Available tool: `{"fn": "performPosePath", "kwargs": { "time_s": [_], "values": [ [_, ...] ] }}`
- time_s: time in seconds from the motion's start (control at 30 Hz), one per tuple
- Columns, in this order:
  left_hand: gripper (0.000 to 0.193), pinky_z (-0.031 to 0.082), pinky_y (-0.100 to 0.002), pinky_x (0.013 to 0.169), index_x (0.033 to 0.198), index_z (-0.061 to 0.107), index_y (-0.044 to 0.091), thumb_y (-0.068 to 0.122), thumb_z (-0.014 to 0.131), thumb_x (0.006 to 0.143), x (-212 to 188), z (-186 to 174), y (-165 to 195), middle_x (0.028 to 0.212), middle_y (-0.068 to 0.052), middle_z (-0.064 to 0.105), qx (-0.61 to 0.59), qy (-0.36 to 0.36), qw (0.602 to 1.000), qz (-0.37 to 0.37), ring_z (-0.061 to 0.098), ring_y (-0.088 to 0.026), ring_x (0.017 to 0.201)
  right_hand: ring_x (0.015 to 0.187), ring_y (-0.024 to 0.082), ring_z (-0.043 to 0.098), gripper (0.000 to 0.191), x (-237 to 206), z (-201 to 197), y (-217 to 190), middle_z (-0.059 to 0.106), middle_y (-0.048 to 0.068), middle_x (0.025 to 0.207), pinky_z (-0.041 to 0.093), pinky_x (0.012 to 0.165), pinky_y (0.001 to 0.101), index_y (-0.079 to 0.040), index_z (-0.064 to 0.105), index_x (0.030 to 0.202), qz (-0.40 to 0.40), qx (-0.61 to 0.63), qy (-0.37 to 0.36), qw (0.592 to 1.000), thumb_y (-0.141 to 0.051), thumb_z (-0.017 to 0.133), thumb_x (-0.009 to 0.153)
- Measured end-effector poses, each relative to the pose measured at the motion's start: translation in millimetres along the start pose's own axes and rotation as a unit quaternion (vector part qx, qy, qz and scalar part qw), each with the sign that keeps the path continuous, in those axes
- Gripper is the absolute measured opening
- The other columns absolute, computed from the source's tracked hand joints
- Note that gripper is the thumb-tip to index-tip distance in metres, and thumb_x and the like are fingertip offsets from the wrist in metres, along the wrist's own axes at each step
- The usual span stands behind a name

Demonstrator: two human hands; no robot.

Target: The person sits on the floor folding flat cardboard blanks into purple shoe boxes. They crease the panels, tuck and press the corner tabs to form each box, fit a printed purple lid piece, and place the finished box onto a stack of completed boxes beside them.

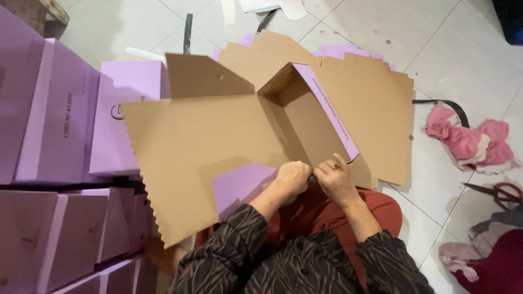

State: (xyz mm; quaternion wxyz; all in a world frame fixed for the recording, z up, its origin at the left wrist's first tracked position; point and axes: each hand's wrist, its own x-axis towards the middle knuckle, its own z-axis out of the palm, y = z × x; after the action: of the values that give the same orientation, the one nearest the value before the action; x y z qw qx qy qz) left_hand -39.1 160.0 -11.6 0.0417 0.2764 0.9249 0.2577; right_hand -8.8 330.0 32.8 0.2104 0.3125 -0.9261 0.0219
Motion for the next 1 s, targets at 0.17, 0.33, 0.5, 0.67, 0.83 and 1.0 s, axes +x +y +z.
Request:
{"fn": "performPosePath", "kwargs": {
  "time_s": [0.17, 0.33, 0.5, 0.67, 0.83, 1.0],
  "values": [
    [0.010, 0.057, -0.047, 0.076, 0.082, 0.074, 0.009, 0.008, 0.070, 0.072, -3, 15, -8, 0.085, -0.018, 0.073, -0.019, 0.005, 0.999, -0.034, 0.072, -0.037, 0.087, 0.110, 0.026, 0.062, 0.022, -25, -1, -21, 0.066, 0.005, 0.114, 0.034, 0.112, 0.0452, -0.015, 0.071, 0.103, 0.023, 0.006, 0.162, 0.987, -0.013, 0.074, 0.081],
    [0.004, 0.057, -0.047, 0.073, 0.079, 0.074, 0.008, 0.010, 0.071, 0.077, -3, 20, -10, 0.083, -0.018, 0.072, -0.033, 0.026, 0.998, -0.044, 0.071, -0.038, 0.086, 0.106, 0.029, 0.062, 0.033, -52, 31, -52, 0.065, 0.011, 0.110, 0.049, 0.095, 0.0415, -0.007, 0.065, 0.106, 0.367, 0.240, 0.112, 0.892, -0.017, 0.086, 0.083],
    [0.010, 0.056, -0.047, 0.073, 0.086, 0.077, 0.011, 0.016, 0.075, 0.077, -1, 11, -18, 0.087, -0.017, 0.073, -0.080, -0.022, 0.995, -0.058, 0.071, -0.037, 0.088, 0.097, 0.019, 0.070, 0.043, -44, 64, -57, 0.069, 0.011, 0.110, 0.056, 0.084, 0.0315, -0.001, 0.058, 0.119, 0.449, 0.457, 0.152, 0.753, -0.017, 0.080, 0.086],
    [0.026, 0.056, -0.046, 0.078, 0.097, 0.079, 0.013, 0.016, 0.078, 0.072, 3, 4, -29, 0.094, -0.016, 0.075, -0.150, -0.042, 0.988, -0.009, 0.071, -0.037, 0.092, 0.092, 0.016, 0.068, 0.041, -37, 65, -62, 0.071, 0.011, 0.106, 0.056, 0.081, 0.0302, 0.001, 0.062, 0.113, 0.484, 0.428, 0.169, 0.744, -0.018, 0.085, 0.084],
    [0.031, 0.056, -0.045, 0.081, 0.103, 0.079, 0.013, 0.013, 0.078, 0.072, 10, 9, -36, 0.096, -0.016, 0.075, -0.149, -0.096, 0.984, 0.009, 0.072, -0.035, 0.094, 0.086, 0.014, 0.068, 0.043, -38, 65, -60, 0.073, 0.009, 0.099, 0.056, 0.077, 0.0289, 0.001, 0.064, 0.112, 0.520, 0.426, 0.159, 0.723, -0.020, 0.087, 0.082],
    [0.028, 0.056, -0.044, 0.081, 0.104, 0.079, 0.014, 0.014, 0.075, 0.076, 8, 14, -41, 0.097, -0.015, 0.076, -0.177, -0.086, 0.980, 0.017, 0.072, -0.034, 0.094, 0.086, 0.012, 0.068, 0.048, -40, 69, -55, 0.072, 0.008, 0.100, 0.057, 0.077, 0.0277, 0.002, 0.064, 0.112, 0.506, 0.431, 0.170, 0.728, -0.022, 0.089, 0.078]
  ]
}}
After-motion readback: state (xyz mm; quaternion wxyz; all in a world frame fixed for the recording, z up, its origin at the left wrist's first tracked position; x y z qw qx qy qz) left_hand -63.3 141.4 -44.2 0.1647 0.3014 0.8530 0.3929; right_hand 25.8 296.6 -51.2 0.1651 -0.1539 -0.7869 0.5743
